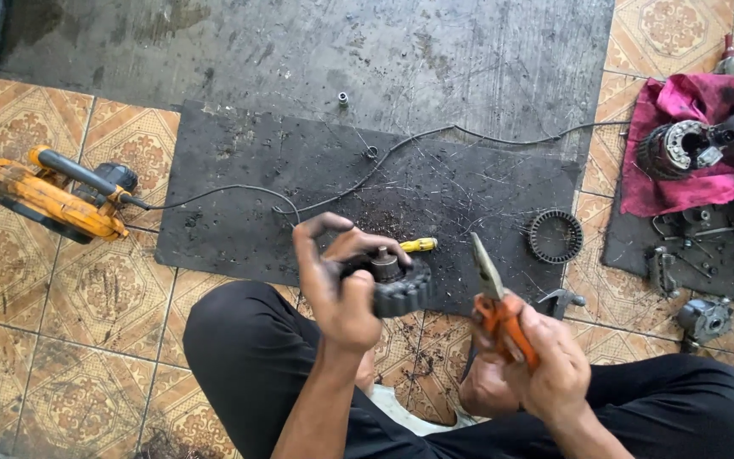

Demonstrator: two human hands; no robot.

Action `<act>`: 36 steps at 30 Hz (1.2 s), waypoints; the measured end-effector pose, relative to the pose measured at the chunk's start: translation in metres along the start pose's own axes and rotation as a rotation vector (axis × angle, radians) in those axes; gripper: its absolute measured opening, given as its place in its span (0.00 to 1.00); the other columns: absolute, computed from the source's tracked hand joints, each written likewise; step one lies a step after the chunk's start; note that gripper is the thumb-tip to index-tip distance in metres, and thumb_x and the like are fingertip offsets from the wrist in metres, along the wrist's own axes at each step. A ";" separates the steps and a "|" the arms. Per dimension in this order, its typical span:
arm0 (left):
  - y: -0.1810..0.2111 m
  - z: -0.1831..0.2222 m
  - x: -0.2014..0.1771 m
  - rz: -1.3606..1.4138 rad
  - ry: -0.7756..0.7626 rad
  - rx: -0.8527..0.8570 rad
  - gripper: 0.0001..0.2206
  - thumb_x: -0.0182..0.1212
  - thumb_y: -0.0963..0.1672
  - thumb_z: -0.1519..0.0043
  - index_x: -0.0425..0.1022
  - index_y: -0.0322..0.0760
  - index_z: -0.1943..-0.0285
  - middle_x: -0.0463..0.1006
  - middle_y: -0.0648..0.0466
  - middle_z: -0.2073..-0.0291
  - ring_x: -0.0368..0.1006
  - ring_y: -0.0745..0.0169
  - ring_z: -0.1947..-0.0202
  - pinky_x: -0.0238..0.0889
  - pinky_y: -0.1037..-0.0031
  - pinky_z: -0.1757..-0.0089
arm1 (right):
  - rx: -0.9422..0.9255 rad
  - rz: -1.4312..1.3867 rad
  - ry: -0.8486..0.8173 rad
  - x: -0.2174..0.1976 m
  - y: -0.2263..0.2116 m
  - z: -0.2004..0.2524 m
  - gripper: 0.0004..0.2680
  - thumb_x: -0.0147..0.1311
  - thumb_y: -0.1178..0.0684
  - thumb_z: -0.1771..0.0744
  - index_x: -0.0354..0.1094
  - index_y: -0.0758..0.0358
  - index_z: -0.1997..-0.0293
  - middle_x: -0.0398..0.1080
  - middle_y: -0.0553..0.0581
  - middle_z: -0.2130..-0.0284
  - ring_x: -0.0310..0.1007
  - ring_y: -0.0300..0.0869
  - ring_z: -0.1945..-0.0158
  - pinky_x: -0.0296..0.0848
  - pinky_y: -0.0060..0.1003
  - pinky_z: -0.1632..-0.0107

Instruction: Disassembling a stator by removing wires and internal components using pliers and a screwdriver.

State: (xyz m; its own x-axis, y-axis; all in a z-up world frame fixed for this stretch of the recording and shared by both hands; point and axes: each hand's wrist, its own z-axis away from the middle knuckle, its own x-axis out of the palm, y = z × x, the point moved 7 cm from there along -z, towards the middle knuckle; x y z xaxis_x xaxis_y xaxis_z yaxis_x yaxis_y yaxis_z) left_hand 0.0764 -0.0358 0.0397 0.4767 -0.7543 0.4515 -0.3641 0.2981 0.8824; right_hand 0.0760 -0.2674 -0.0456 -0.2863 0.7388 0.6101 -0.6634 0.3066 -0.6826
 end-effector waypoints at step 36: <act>-0.019 -0.006 -0.012 0.024 0.106 0.023 0.17 0.42 0.40 0.44 0.54 0.38 0.45 0.77 0.40 0.72 0.72 0.52 0.71 0.72 0.63 0.64 | -0.011 0.404 0.322 -0.027 -0.021 0.000 0.20 0.43 0.46 0.31 0.78 0.77 0.48 0.76 0.66 0.68 0.67 0.46 0.68 0.61 0.41 0.61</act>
State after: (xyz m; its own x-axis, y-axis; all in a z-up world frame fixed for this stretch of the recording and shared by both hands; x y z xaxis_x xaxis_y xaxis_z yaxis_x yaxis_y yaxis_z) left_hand 0.0825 -0.0290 0.0185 0.5490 -0.6809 0.4847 -0.3940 0.3006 0.8686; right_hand 0.0971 -0.2941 -0.0480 -0.2894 0.9465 0.1428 -0.5357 -0.0365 -0.8436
